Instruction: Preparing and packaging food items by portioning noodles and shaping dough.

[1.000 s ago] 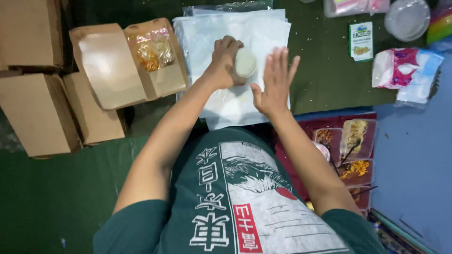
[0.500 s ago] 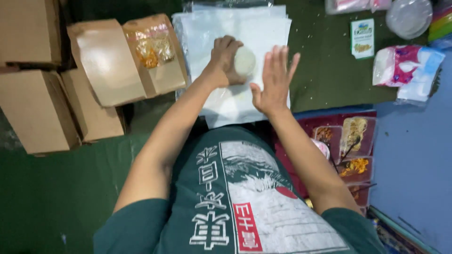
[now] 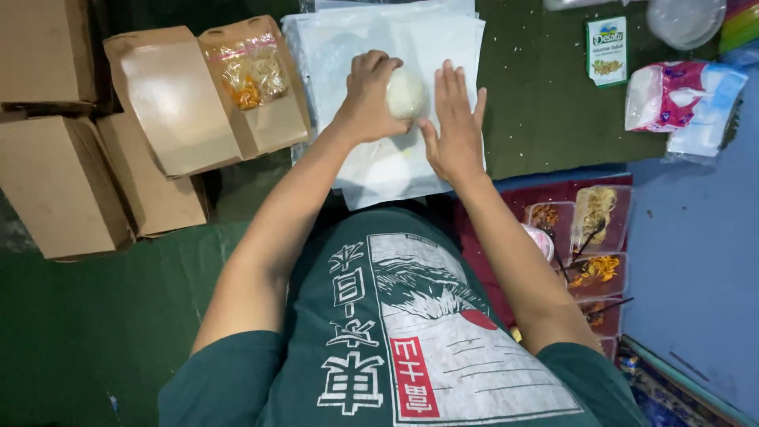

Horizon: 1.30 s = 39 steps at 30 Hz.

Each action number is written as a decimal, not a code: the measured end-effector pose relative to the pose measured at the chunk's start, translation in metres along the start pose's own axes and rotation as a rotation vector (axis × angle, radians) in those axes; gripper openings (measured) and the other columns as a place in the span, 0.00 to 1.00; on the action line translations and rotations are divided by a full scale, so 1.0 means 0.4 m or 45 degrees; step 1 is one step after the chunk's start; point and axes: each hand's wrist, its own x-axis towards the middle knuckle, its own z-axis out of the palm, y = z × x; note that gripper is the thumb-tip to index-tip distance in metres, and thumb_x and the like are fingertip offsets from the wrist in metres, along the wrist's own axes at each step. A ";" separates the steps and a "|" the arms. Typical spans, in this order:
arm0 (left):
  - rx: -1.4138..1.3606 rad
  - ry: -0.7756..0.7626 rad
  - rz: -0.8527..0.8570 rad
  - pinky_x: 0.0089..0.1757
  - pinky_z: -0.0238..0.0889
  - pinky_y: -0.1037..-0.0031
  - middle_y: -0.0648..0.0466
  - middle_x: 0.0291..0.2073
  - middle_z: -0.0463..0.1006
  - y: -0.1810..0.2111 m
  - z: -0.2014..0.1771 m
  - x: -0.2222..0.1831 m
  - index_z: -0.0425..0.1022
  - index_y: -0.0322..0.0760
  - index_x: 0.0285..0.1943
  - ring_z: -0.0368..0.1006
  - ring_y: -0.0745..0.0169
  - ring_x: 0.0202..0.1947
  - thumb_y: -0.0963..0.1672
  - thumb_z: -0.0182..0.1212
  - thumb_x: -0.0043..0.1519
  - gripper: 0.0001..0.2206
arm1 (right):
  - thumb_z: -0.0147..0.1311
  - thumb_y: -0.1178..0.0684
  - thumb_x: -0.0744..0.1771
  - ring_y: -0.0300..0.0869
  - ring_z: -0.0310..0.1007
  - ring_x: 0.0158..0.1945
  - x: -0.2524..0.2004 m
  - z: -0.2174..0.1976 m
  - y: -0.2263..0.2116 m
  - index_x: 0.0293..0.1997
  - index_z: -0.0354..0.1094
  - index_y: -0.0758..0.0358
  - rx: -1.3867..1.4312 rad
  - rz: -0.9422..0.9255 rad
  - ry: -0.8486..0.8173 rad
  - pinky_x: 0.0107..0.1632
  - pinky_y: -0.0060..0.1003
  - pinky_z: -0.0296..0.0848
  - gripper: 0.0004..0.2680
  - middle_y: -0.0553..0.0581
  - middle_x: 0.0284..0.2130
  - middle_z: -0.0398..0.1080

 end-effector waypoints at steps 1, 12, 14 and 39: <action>0.066 -0.010 -0.050 0.49 0.61 0.52 0.48 0.54 0.63 -0.003 0.000 -0.003 0.68 0.33 0.63 0.57 0.41 0.57 0.56 0.79 0.42 0.42 | 0.28 0.36 0.76 0.52 0.31 0.84 -0.004 0.001 -0.001 0.82 0.33 0.58 0.070 0.055 0.069 0.78 0.68 0.31 0.25 0.58 0.80 0.35; 0.120 -0.111 -0.233 0.59 0.54 0.44 0.46 0.67 0.60 -0.007 -0.065 -0.063 0.56 0.38 0.74 0.52 0.39 0.68 0.55 0.87 0.44 0.52 | 0.54 0.46 0.75 0.53 0.37 0.83 0.001 0.020 0.001 0.80 0.37 0.60 0.093 0.145 0.138 0.77 0.69 0.31 0.27 0.59 0.79 0.42; 0.179 -0.025 -0.171 0.57 0.55 0.47 0.47 0.63 0.62 -0.019 -0.053 -0.069 0.63 0.39 0.70 0.54 0.39 0.64 0.56 0.83 0.49 0.44 | 0.56 0.51 0.73 0.60 0.56 0.73 0.010 0.033 0.005 0.76 0.46 0.67 0.154 0.020 0.268 0.73 0.57 0.59 0.24 0.69 0.71 0.55; -0.267 0.040 -0.444 0.57 0.62 0.63 0.43 0.59 0.60 0.026 -0.004 -0.065 0.63 0.39 0.69 0.63 0.42 0.60 0.40 0.74 0.47 0.37 | 0.58 0.52 0.64 0.40 0.74 0.47 0.112 0.028 -0.022 0.55 0.62 0.56 1.114 0.792 0.026 0.50 0.33 0.72 0.15 0.52 0.50 0.69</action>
